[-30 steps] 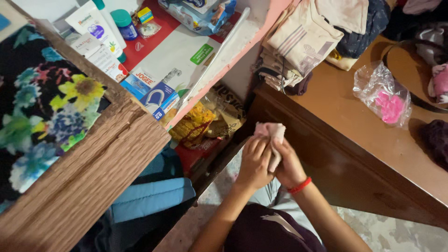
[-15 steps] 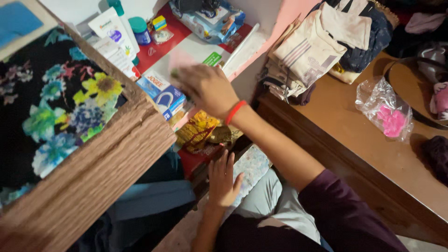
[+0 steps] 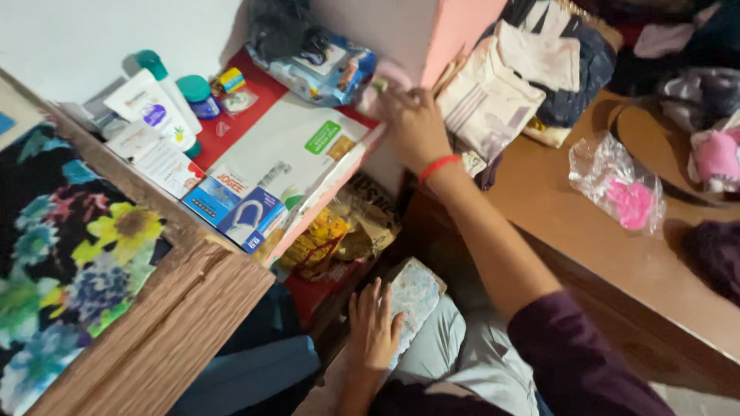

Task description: The person wipes a shelf with a pink cloth, picks up various containers and boxes of medication and personal care items, and rearranges them on the shelf and an adjacent wooden surface.

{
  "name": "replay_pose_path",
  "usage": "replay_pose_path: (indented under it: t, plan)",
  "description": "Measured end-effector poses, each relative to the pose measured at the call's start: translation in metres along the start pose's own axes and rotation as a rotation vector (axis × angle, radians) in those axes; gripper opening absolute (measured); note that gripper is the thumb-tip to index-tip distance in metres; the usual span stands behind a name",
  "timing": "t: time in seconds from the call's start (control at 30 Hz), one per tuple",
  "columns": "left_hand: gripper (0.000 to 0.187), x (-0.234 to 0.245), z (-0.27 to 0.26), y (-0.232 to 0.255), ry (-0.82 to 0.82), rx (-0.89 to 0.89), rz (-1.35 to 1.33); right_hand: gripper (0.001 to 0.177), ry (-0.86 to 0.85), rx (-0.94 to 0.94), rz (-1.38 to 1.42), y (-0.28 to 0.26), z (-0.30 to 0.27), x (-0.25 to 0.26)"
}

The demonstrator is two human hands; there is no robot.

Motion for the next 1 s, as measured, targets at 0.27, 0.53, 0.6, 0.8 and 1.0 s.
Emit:
replay_pose_path:
  t: [0.27, 0.53, 0.6, 0.8, 1.0]
  plan:
    - [0.068, -0.008, 0.008, 0.0, -0.142, 0.084, -0.011, 0.019, 0.032, -0.292, 0.201, 0.025, -0.058, -0.019]
    - [0.051, -0.006, 0.032, 0.0, 0.079, -0.047, -0.162, 0.043, -0.159, -0.211, 0.269, -0.077, -0.277, -0.06]
    - [0.049, -0.011, 0.038, 0.001, 0.07, -0.023, -0.169, 0.035, -0.223, -0.165, 0.153, -0.092, -0.303, -0.068]
    - [0.054, -0.003, 0.034, 0.007, 0.096, -0.053, -0.169, 0.048, -0.207, -0.239, 0.145, -0.092, -0.317, -0.073]
    - [0.056, -0.017, 0.039, 0.001, -0.015, 0.032, -0.099, 0.045, -0.203, -0.24, 0.134, -0.088, -0.314, -0.072]
Point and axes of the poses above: each hand's wrist, its own z-axis towards the middle knuckle, its own x-axis out of the back of the hand, y = z × x, the point moved 9 cm from there along z, towards the middle knuckle, and after that the axes turned 8 degrees about -y, right-handed, at the moved point
